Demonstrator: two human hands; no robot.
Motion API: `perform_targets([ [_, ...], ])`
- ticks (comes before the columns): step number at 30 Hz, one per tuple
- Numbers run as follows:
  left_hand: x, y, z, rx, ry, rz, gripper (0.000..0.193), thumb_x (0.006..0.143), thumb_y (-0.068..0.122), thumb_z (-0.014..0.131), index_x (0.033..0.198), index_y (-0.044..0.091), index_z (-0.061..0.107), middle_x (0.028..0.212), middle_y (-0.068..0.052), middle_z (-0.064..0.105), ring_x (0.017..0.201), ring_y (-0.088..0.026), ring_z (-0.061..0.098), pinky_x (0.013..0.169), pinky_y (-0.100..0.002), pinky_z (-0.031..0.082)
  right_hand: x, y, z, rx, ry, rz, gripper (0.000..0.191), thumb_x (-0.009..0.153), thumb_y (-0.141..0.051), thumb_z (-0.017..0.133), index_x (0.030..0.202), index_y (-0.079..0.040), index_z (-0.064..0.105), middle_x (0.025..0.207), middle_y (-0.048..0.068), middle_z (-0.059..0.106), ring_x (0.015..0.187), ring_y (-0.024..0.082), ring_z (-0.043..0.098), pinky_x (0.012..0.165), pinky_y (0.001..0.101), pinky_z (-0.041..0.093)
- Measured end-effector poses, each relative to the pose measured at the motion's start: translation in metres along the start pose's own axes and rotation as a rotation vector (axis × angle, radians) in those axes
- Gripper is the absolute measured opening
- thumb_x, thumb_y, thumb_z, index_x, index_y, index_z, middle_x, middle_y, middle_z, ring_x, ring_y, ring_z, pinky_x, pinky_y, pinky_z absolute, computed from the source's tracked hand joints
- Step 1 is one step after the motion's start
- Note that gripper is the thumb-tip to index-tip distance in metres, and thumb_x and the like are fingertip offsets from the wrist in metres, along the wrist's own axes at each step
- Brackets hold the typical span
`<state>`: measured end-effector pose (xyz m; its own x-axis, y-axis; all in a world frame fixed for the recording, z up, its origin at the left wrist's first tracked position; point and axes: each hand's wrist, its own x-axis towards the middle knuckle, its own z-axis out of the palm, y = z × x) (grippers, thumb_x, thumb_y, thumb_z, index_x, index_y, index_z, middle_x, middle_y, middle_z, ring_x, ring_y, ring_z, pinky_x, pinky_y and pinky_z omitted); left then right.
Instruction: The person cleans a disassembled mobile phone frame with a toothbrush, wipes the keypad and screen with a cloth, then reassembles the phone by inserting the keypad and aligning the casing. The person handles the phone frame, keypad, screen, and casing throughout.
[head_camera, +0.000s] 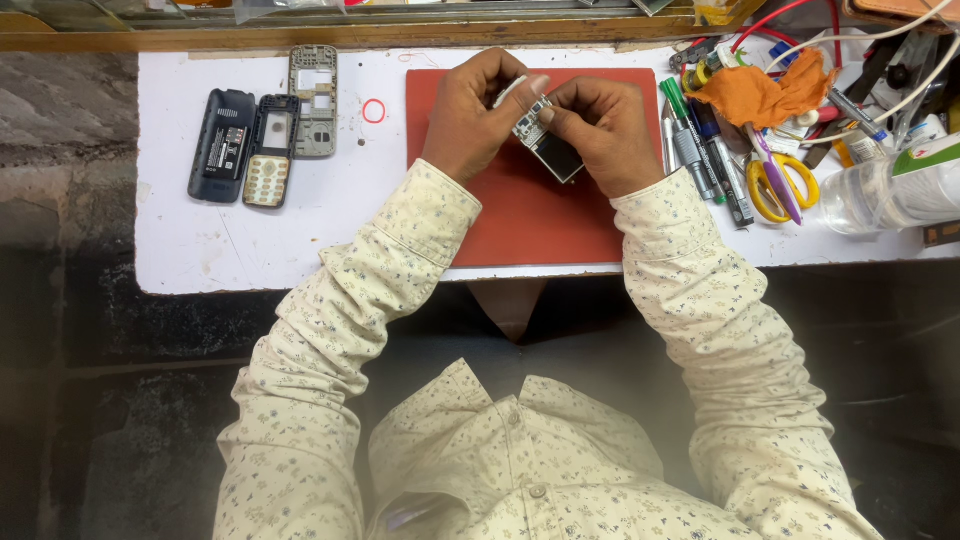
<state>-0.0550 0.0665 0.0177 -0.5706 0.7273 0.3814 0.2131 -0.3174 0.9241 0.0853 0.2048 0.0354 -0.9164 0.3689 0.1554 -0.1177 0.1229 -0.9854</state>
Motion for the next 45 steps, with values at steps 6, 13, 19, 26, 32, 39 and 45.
perform_targets([
  [6,0.001,0.004,0.002,0.073,-0.009,0.019,0.018,0.098,0.018,0.077,0.095,0.005,0.064,0.08,0.0,0.07,0.072,-0.003,0.063,0.065,-0.02,0.053,0.0,0.0,0.0,-0.008,-0.009,-0.009,0.006,0.102,-0.004,0.069,0.1,0.002,0.07,0.089,0.005,0.073,0.077,0.006,0.066,0.069,0.0198,0.054],
  [13,-0.002,0.009,0.003,-0.101,-0.023,-0.048,0.022,0.101,0.014,0.07,0.117,0.003,0.061,0.092,-0.004,0.077,0.082,-0.005,0.07,0.074,-0.021,0.058,0.0,-0.001,-0.001,0.101,0.084,-0.014,0.007,0.1,-0.004,0.07,0.101,0.002,0.071,0.089,0.005,0.073,0.076,0.007,0.066,0.07,0.0202,0.054],
  [19,-0.003,0.012,0.004,0.011,-0.02,-0.021,0.018,0.102,0.01,0.069,0.117,0.0,0.065,0.089,-0.005,0.078,0.08,-0.007,0.071,0.073,-0.022,0.058,-0.001,-0.001,-0.001,0.085,0.086,-0.054,0.007,0.101,-0.006,0.07,0.1,0.001,0.071,0.089,0.005,0.073,0.077,0.006,0.065,0.07,0.0196,0.053],
  [26,-0.004,0.015,0.005,0.011,-0.046,-0.006,0.017,0.102,0.01,0.068,0.115,0.0,0.068,0.088,-0.006,0.079,0.079,-0.007,0.073,0.073,-0.022,0.059,-0.002,-0.002,0.0,0.024,0.12,-0.052,0.018,0.106,-0.016,0.069,0.095,-0.002,0.072,0.084,0.002,0.07,0.072,0.004,0.06,0.065,0.0191,0.049],
  [32,-0.003,0.014,0.006,-0.02,-0.041,-0.043,0.018,0.101,0.01,0.068,0.116,-0.001,0.067,0.088,-0.006,0.079,0.077,-0.008,0.073,0.072,-0.023,0.06,-0.002,-0.003,0.003,-0.03,0.135,-0.07,0.019,0.106,-0.016,0.07,0.095,-0.002,0.07,0.082,0.001,0.069,0.07,0.004,0.058,0.064,0.0195,0.049],
  [39,-0.002,0.008,0.005,-0.102,-0.022,-0.059,0.017,0.102,0.008,0.067,0.116,-0.001,0.065,0.088,-0.006,0.077,0.078,-0.007,0.073,0.071,-0.023,0.061,-0.001,-0.005,0.001,0.034,0.078,-0.062,0.01,0.104,-0.008,0.067,0.099,0.001,0.07,0.088,0.004,0.072,0.076,0.005,0.064,0.07,0.0196,0.052],
  [45,-0.004,0.013,0.006,0.01,-0.002,0.055,0.018,0.103,0.008,0.069,0.118,-0.002,0.067,0.093,-0.008,0.079,0.082,-0.01,0.073,0.074,-0.024,0.06,0.0,-0.001,-0.003,0.115,0.086,-0.004,0.01,0.097,-0.004,0.061,0.098,0.002,0.07,0.086,0.005,0.071,0.072,0.007,0.063,0.068,0.0209,0.053],
])
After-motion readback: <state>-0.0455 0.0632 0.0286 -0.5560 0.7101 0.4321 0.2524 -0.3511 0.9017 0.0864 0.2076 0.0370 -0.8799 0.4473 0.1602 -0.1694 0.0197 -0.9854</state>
